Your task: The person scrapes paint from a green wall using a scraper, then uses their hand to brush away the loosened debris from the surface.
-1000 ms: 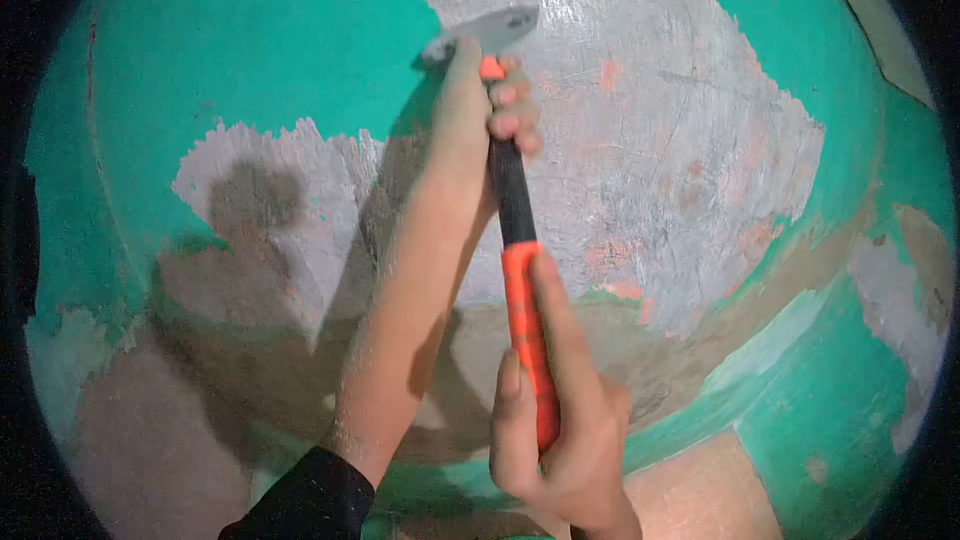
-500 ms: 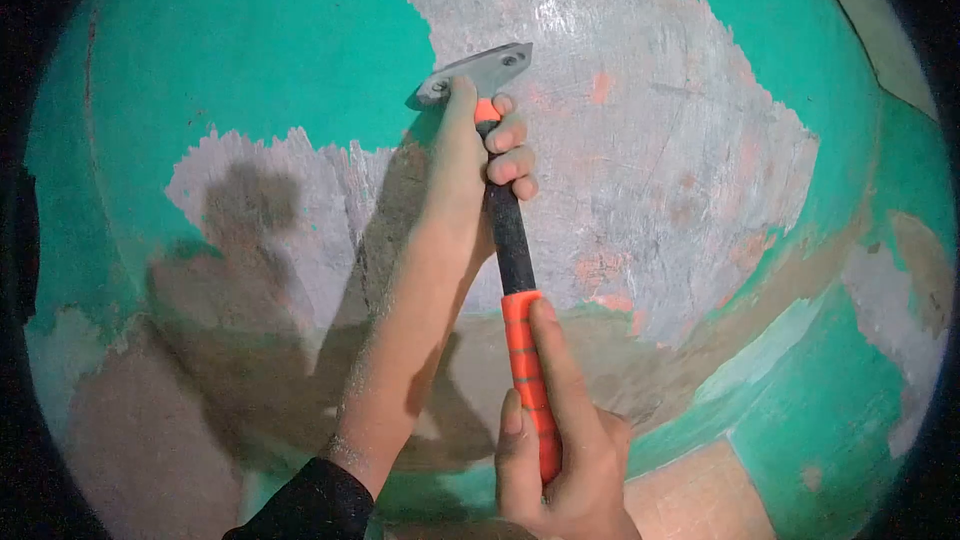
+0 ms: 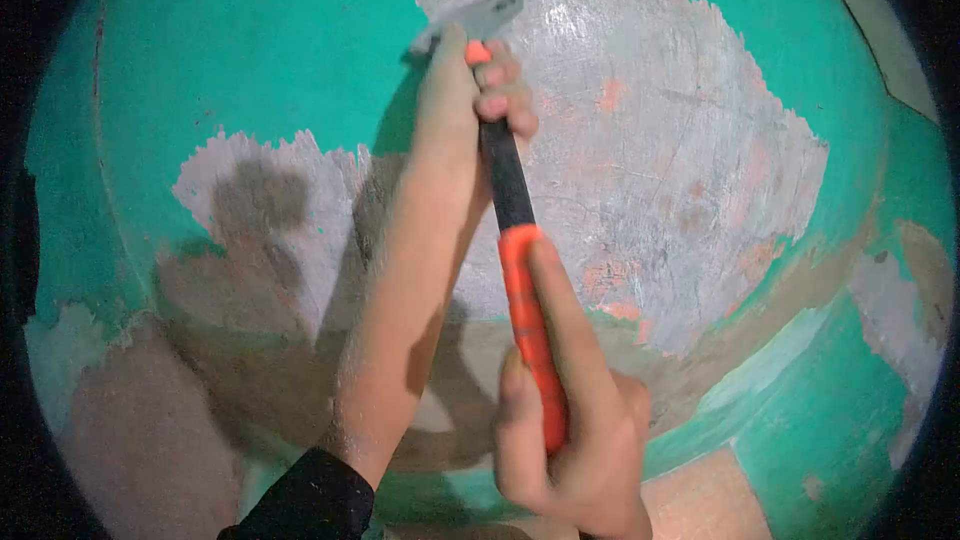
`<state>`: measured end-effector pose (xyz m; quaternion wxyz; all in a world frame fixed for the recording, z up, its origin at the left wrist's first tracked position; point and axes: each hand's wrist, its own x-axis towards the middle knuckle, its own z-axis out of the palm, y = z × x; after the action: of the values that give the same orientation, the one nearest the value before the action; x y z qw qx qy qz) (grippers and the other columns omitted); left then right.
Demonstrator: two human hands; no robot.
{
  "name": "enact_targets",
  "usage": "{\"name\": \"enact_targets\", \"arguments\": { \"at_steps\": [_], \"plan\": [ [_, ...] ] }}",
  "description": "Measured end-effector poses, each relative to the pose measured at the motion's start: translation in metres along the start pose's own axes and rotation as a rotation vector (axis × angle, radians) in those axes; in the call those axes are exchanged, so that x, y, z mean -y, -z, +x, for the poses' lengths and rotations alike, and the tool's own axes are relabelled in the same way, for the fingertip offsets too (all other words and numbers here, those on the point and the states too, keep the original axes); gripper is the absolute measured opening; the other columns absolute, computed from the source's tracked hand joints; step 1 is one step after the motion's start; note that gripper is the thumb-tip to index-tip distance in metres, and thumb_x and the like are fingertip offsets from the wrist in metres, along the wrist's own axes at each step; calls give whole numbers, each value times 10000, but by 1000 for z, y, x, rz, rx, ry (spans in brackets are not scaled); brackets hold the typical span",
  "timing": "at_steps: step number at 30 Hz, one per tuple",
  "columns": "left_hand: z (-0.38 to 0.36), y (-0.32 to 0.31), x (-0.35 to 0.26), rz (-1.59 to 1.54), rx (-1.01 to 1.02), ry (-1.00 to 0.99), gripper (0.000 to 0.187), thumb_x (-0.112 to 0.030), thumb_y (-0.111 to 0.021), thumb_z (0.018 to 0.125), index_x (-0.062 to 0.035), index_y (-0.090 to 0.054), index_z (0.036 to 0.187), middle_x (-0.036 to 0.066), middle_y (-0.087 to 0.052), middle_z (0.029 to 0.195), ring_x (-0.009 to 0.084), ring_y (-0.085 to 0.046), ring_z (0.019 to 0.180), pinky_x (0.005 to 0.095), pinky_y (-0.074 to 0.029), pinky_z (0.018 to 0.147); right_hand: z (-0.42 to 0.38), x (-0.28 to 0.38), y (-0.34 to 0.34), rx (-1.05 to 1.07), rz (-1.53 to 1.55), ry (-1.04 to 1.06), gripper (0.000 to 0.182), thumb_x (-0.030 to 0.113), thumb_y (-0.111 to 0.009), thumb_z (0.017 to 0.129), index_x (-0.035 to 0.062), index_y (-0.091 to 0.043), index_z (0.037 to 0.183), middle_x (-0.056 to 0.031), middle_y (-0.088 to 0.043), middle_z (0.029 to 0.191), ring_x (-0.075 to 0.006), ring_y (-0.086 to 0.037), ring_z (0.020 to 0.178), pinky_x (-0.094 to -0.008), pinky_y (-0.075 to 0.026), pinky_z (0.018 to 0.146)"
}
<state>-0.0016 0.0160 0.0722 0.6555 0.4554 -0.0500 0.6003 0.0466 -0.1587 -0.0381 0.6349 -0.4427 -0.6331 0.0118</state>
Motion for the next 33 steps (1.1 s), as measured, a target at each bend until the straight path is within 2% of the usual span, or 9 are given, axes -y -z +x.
{"name": "enact_targets", "arguments": {
  "at_steps": [3, 4, 6, 11, 12, 17, 22, 25, 33],
  "plan": [
    [-24, 0, 4, 78, -77, 82, 360, -481, -354, 973, -157, -451, 849, -75, -377, 606, 49, -349, 443, 240, -347, 450, -13, 0, 6, 2, -27, -76, 563, 221, -506, 865, -121, -433, 1307, -234, -594, 1157, -130, -546, 836, -255, -435, 804],
    [-20, 0, 5, 64, -56, 53, 360, -479, -349, 974, -155, -445, 850, -75, -379, 608, 50, -354, 446, 245, -359, 457, -10, -4, 17, 209, 172, -117, 497, 154, -481, 950, -101, -367, 1361, -249, -457, 1354, -354, -509, 1195, -348, -412, 971],
    [-13, -7, 1, 44, -69, 26, 366, -490, -349, 971, -158, -446, 851, -77, -381, 609, 51, -351, 442, 252, -356, 446, -3, -2, 9, -7, 35, 45, 535, 201, -501, 891, -112, -422, 1318, -243, -542, 1241, -226, -549, 1011, -304, -422, 903],
    [-26, 8, 10, 101, -64, 62, 354, -478, -356, 972, -158, -444, 847, -76, -385, 615, 49, -356, 449, 243, -333, 415, -19, -15, -3, -12, 2, -14, 555, 226, -494, 893, -123, -415, 1317, -245, -545, 1254, -204, -570, 1034, -315, -394, 953],
    [-27, 10, 11, 108, -57, 80, 349, -470, -367, 970, -153, -446, 847, -72, -384, 613, 51, -341, 439, 239, -325, 412, -17, -18, -5, -2, -66, 70, 541, 210, -482, 904, -116, -404, 1330, -233, -549, 1249, -178, -568, 956, -296, -417, 897],
    [-4, 0, -4, 79, -55, -19, 358, -485, -391, 955, -147, -449, 850, -70, -367, 589, 52, -312, 423, 243, -315, 407, -3, -8, 5, 106, 124, -87, 538, 196, -471, 897, -118, -404, 1328, -231, -552, 1237, -116, -550, 815, -243, -438, 773],
    [-17, 3, 3, 153, -42, 40, 361, -484, -378, 954, -141, -455, 876, -73, -371, 596, 48, -339, 441, 243, -334, 426, -14, -7, -5, -30, 45, 53, 541, 178, -469, 885, -117, -401, 1333, -230, -559, 1218, -83, -516, 737, -207, -422, 713],
    [-8, 0, 0, 113, -27, 35, 368, -489, -369, 955, -140, -454, 877, -74, -373, 597, 55, -347, 440, 250, -344, 427, -2, 0, -13, -75, -11, 72, 547, 195, -473, 884, -119, -406, 1327, -240, -554, 1224, -79, -519, 741, -202, -421, 707],
    [-9, -2, -3, 97, -32, -6, 339, -445, -354, 972, -136, -450, 871, -67, -377, 602, 56, -348, 434, 257, -363, 427, -2, -1, -11, -54, 10, 72, 528, 184, -470, 884, -138, -424, 1301, -269, -522, 1270, -279, -491, 1211, -344, -326, 1032]
  ]
}}
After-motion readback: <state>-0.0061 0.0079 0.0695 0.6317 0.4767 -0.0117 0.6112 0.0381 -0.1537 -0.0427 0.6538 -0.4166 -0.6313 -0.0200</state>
